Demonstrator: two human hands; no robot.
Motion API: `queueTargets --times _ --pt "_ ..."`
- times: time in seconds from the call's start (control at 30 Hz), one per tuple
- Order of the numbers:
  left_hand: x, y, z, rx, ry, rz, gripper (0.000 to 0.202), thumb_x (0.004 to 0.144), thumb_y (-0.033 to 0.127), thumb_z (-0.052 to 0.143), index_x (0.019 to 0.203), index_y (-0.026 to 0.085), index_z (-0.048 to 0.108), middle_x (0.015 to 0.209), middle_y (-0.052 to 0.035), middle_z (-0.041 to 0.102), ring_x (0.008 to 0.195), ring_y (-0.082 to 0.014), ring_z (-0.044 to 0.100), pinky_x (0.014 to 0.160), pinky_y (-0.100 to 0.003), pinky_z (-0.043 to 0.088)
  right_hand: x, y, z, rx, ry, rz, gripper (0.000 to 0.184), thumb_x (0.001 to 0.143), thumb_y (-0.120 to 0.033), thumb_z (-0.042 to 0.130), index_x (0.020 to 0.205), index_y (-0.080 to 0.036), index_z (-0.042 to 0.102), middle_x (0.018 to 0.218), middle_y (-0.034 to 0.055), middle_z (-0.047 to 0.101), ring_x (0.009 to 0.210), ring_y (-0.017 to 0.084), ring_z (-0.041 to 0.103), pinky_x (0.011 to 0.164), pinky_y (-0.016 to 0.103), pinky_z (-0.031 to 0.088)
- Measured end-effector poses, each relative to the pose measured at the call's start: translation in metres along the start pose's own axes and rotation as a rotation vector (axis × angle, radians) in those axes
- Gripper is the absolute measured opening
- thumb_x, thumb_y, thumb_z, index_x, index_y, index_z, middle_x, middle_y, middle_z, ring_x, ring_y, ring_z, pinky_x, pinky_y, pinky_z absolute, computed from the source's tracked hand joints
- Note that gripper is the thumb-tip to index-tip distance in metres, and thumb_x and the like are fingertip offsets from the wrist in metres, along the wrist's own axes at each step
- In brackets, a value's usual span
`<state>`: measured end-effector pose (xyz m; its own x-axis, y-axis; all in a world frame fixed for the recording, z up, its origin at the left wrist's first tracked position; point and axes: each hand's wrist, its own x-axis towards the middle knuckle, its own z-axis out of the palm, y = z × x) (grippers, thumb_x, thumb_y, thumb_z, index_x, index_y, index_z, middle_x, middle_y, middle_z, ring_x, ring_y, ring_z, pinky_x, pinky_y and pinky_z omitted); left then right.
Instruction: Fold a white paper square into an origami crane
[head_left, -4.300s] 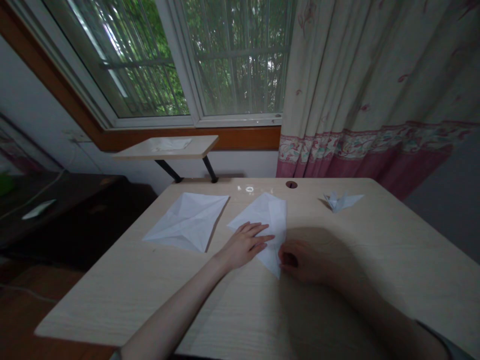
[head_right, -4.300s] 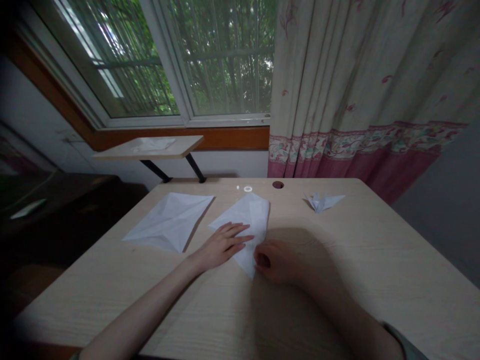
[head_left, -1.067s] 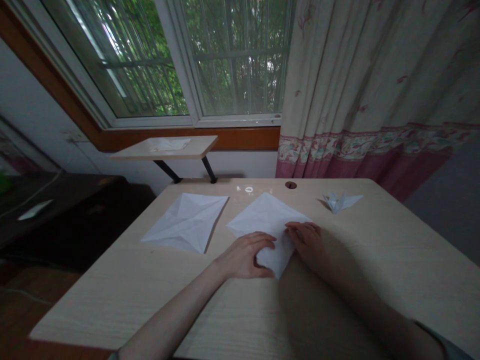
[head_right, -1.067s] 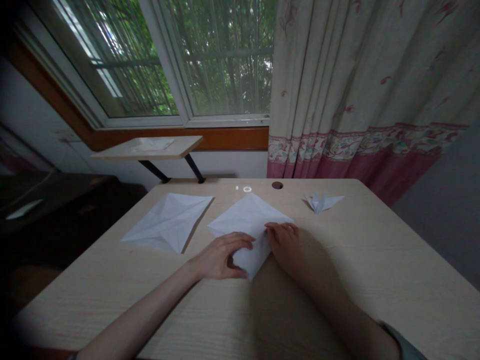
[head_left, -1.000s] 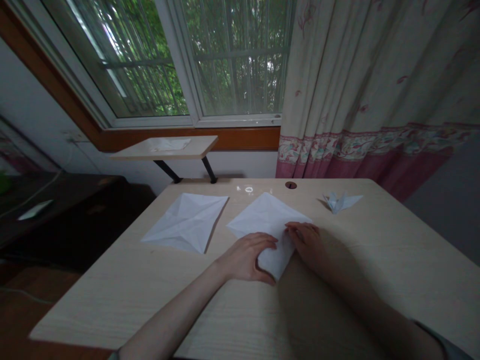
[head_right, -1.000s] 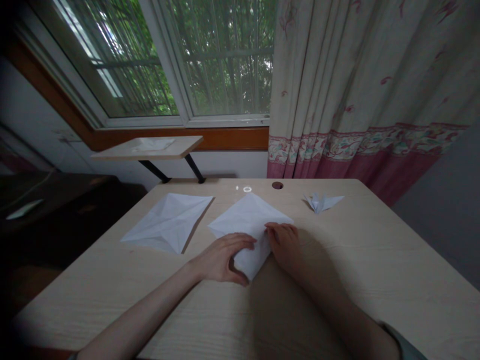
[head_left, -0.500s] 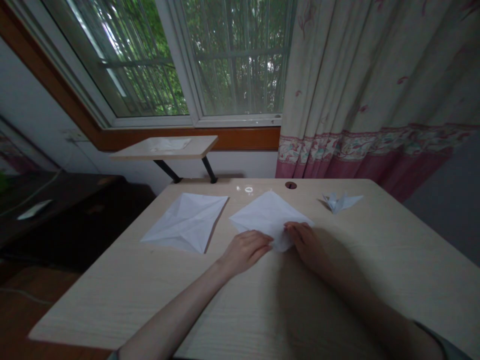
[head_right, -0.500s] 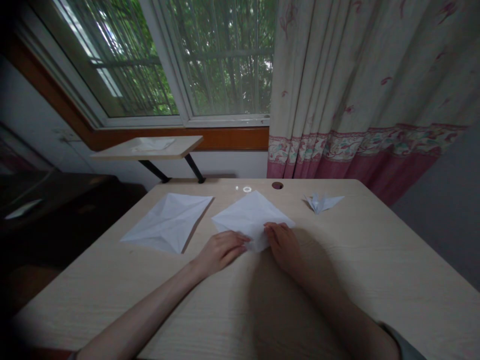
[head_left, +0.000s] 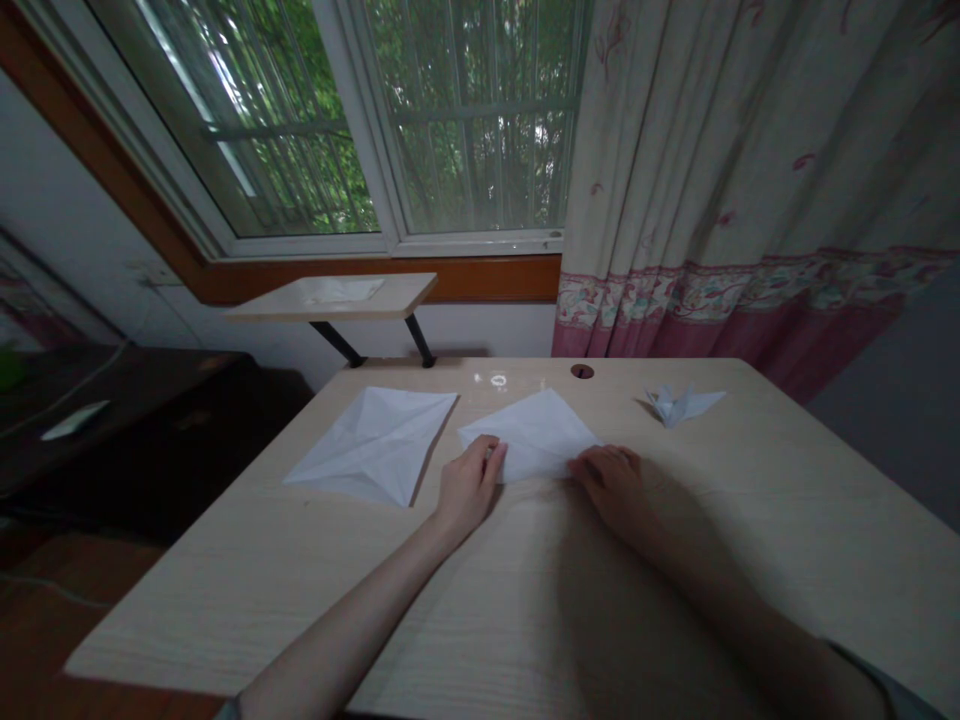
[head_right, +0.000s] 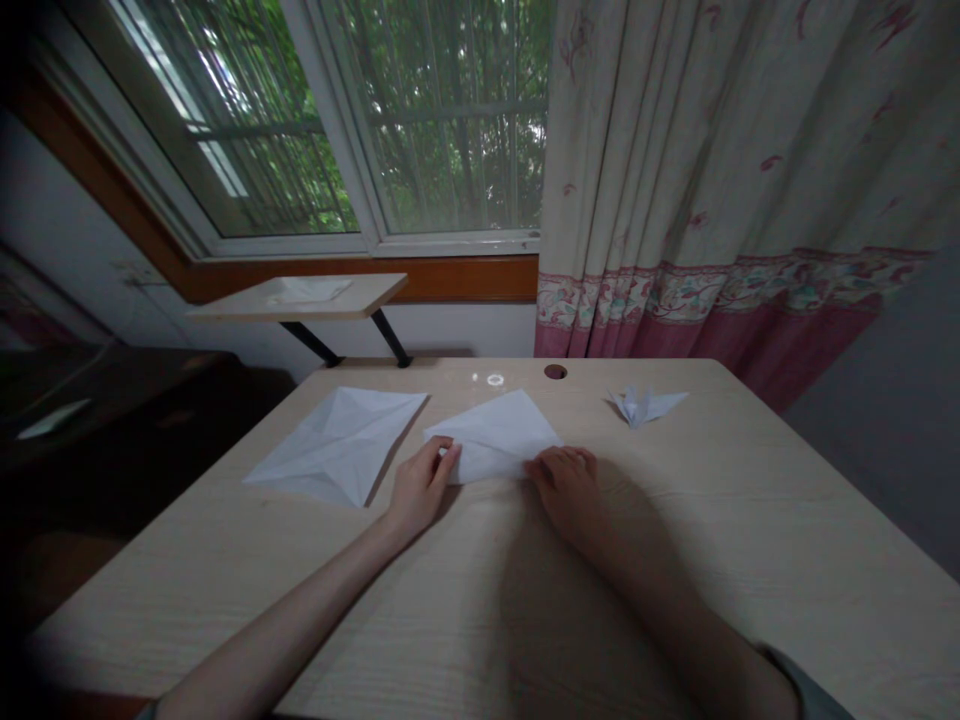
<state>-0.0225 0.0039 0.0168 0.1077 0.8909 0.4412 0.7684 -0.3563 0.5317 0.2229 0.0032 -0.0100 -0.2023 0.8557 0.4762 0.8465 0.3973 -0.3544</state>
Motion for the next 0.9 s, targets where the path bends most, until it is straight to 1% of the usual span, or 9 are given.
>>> queueTargets --times 0.07,0.13,0.2,0.3,0.4,0.47,0.57,0.67,0.9 --pt "-0.001 0.001 0.0 -0.004 0.007 -0.011 0.025 0.101 0.038 0.041 0.105 0.02 0.058 0.076 0.0001 0.066 0.066 -0.0164 0.065 0.063 -0.026 0.047 0.0 0.0 0.001 -0.03 -0.011 0.004 0.031 0.1 -0.027 0.04 0.078 -0.023 0.061 0.083 0.0056 0.071 0.085 0.023 0.065 0.09 0.043 0.041" --pt "-0.001 0.001 -0.001 -0.021 0.038 0.037 0.023 0.1 0.035 0.044 0.114 0.02 0.054 0.084 -0.0014 0.067 0.07 -0.0161 0.066 0.065 -0.026 0.05 0.0 -0.001 0.001 -0.056 -0.031 0.007 0.031 0.099 -0.026 0.04 0.078 -0.023 0.061 0.08 0.0054 0.07 0.082 0.023 0.065 0.089 0.043 0.041" --pt "-0.001 0.001 -0.002 -0.026 0.117 0.18 0.027 0.098 0.031 0.047 0.123 0.019 0.05 0.105 -0.0073 0.067 0.091 -0.0188 0.067 0.077 -0.03 0.053 0.0 -0.001 0.0 -0.067 -0.049 0.014 0.03 0.099 -0.026 0.04 0.079 -0.023 0.062 0.08 0.0055 0.07 0.082 0.023 0.065 0.09 0.044 0.04" --pt "0.0 0.003 -0.004 0.04 0.213 0.444 0.031 0.095 0.019 0.049 0.126 0.018 0.05 0.126 -0.0131 0.059 0.117 -0.0235 0.057 0.095 -0.039 0.048 0.001 -0.002 0.0 -0.072 -0.059 0.045 0.025 0.098 -0.027 0.043 0.084 -0.024 0.063 0.083 0.0054 0.071 0.085 0.024 0.066 0.092 0.046 0.038" --pt "0.0 0.007 -0.006 0.132 0.169 0.628 0.029 0.092 0.011 0.048 0.118 0.02 0.058 0.129 -0.0113 0.059 0.12 -0.0239 0.054 0.098 -0.041 0.045 0.0 -0.002 0.001 -0.083 -0.074 0.065 0.021 0.097 -0.027 0.046 0.089 -0.025 0.065 0.085 0.0049 0.072 0.087 0.024 0.067 0.092 0.046 0.038" --pt "-0.001 0.011 -0.005 0.182 0.096 0.697 0.027 0.093 0.013 0.049 0.115 0.022 0.062 0.132 -0.0086 0.059 0.124 -0.0244 0.05 0.103 -0.043 0.04 0.0 -0.002 0.001 -0.092 -0.075 0.068 0.02 0.096 -0.027 0.047 0.09 -0.026 0.066 0.086 0.0053 0.073 0.087 0.024 0.067 0.092 0.045 0.039" --pt "-0.003 0.016 -0.003 0.271 -0.016 0.702 0.032 0.095 0.028 0.055 0.126 0.03 0.06 0.146 -0.0052 0.048 0.133 -0.0278 0.04 0.113 -0.05 0.024 -0.001 -0.001 0.002 -0.094 -0.045 0.056 0.019 0.096 -0.025 0.047 0.093 -0.025 0.066 0.09 0.0062 0.073 0.09 0.024 0.067 0.092 0.043 0.039" --pt "-0.006 0.018 0.001 0.344 -0.07 0.675 0.038 0.093 0.038 0.059 0.131 0.037 0.056 0.157 -0.0036 0.033 0.138 -0.0304 0.032 0.116 -0.056 0.012 -0.002 -0.001 0.003 -0.086 -0.035 0.026 0.019 0.095 -0.025 0.047 0.093 -0.024 0.066 0.093 0.0055 0.072 0.093 0.023 0.066 0.091 0.041 0.039" --pt "-0.005 0.013 0.001 0.401 -0.151 0.625 0.041 0.092 0.025 0.06 0.131 0.038 0.057 0.159 -0.0062 0.029 0.141 -0.0334 0.03 0.114 -0.06 0.014 0.001 0.001 0.001 -0.078 -0.064 -0.016 0.02 0.095 -0.022 0.046 0.093 -0.023 0.066 0.097 0.0065 0.071 0.097 0.024 0.064 0.09 0.044 0.044"
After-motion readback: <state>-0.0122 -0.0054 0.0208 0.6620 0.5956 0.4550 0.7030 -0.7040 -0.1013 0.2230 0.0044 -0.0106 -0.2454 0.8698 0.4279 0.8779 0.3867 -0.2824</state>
